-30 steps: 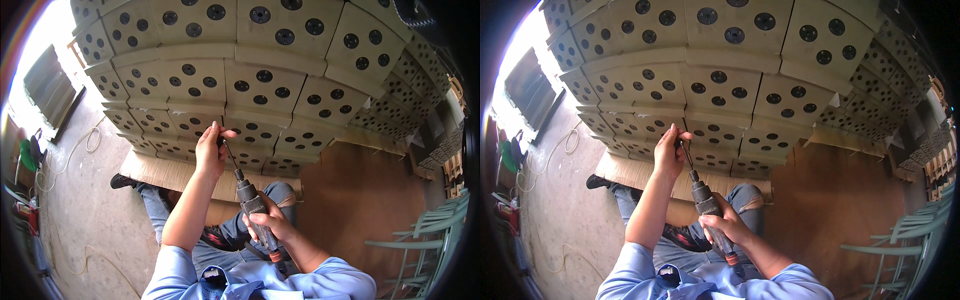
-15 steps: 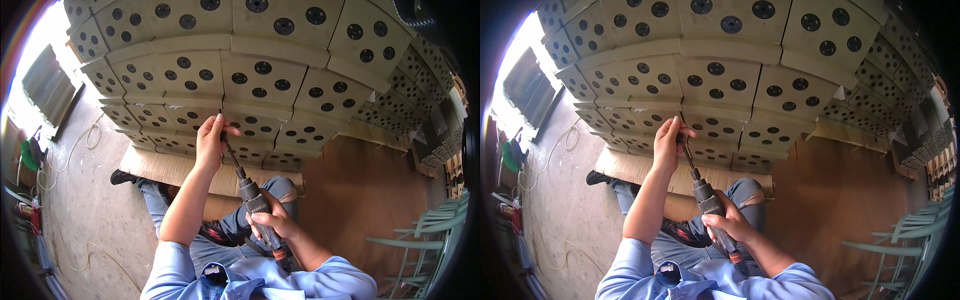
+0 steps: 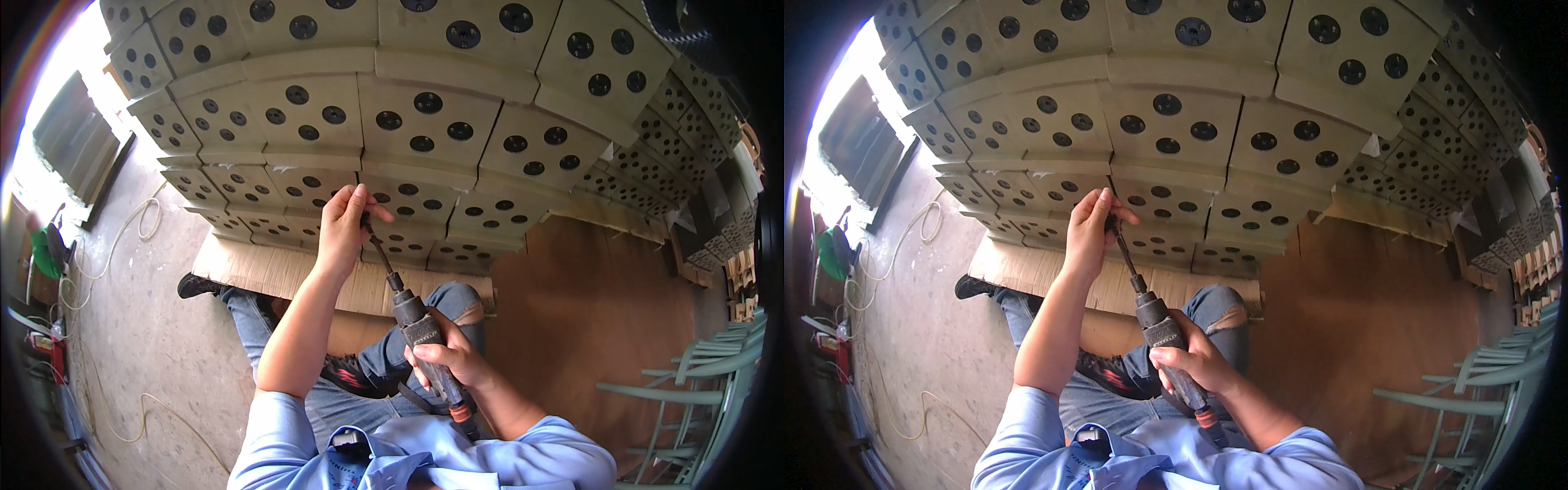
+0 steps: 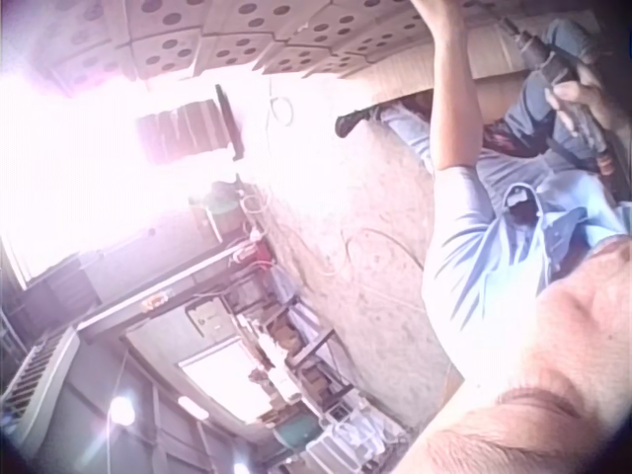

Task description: The person sits on the floor and uses a corded drill to make holes in the pre-marked spots on stacked cardboard trays. The person repeatedly positions the drill, activates it, and drills into the trays.

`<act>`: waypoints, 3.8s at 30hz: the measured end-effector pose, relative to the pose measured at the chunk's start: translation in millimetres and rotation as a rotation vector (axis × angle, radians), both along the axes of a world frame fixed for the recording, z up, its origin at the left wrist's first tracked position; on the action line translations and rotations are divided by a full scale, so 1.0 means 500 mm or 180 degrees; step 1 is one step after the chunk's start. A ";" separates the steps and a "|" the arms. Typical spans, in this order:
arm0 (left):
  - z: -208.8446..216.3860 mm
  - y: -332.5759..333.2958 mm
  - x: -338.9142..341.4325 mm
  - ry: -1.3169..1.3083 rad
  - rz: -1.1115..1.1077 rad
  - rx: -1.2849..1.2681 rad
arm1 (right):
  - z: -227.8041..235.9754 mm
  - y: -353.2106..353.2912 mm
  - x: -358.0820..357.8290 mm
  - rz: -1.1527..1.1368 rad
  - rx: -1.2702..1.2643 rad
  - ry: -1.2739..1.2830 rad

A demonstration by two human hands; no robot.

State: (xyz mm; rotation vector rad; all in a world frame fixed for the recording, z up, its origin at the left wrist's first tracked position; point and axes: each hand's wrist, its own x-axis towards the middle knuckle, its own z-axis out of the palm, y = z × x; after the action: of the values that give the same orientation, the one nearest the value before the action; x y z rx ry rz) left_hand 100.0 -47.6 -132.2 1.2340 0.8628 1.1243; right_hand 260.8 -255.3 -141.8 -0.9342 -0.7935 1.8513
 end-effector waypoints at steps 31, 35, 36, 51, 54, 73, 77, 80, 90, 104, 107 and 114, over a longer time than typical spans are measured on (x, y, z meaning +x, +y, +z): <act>-0.097 0.005 0.000 -0.1221 -0.0405 -0.0900 | -0.046 -0.008 0.022 -0.0173 0.0523 -0.0141; -0.161 -0.034 -0.020 -0.1468 -0.0255 -0.1631 | -0.073 -0.008 0.037 -0.0183 0.0331 0.0022; -0.186 -0.046 -0.027 -0.1564 -0.0180 -0.1825 | -0.084 -0.010 0.040 -0.0166 0.0356 -0.0126; -0.336 -0.120 -0.093 -0.1686 0.0180 -0.2316 | -0.282 -0.042 0.090 0.0083 -0.0141 -0.0643; -0.348 -0.116 -0.108 -0.1536 0.0102 -0.2238 | -0.279 -0.033 0.093 0.0164 -0.0220 -0.0541; -0.305 -0.139 -0.186 -0.1218 -0.0305 -0.2001 | -0.218 -0.013 0.034 0.0733 0.0025 -0.0882; -0.295 -0.146 -0.202 -0.1052 -0.0395 -0.1956 | -0.213 -0.014 0.025 0.0849 0.0066 -0.0872; -0.286 -0.149 -0.206 -0.0778 -0.0409 -0.1853 | -0.214 -0.016 0.018 0.0886 0.0119 -0.0846; -0.274 -0.137 -0.252 0.0165 -0.0781 -0.1540 | -0.201 -0.016 0.018 0.1175 0.0193 -0.1134; -0.229 -0.112 -0.268 0.1170 -0.1249 -0.1305 | -0.223 -0.014 0.024 0.1249 0.1185 -0.2191; -0.237 -0.121 -0.245 0.0288 -0.0971 -0.1582 | -0.193 -0.015 0.014 0.1199 -0.0077 -0.0992; -0.189 -0.105 -0.131 -0.0999 -0.0557 -0.1467 | -0.152 -0.017 -0.001 0.0436 -0.0569 0.0607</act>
State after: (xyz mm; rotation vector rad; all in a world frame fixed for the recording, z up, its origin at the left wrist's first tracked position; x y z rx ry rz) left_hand 34.3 -100.1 -226.7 0.7138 0.7069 0.8833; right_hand 260.1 -263.9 -217.7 -0.8140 -0.5950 2.1227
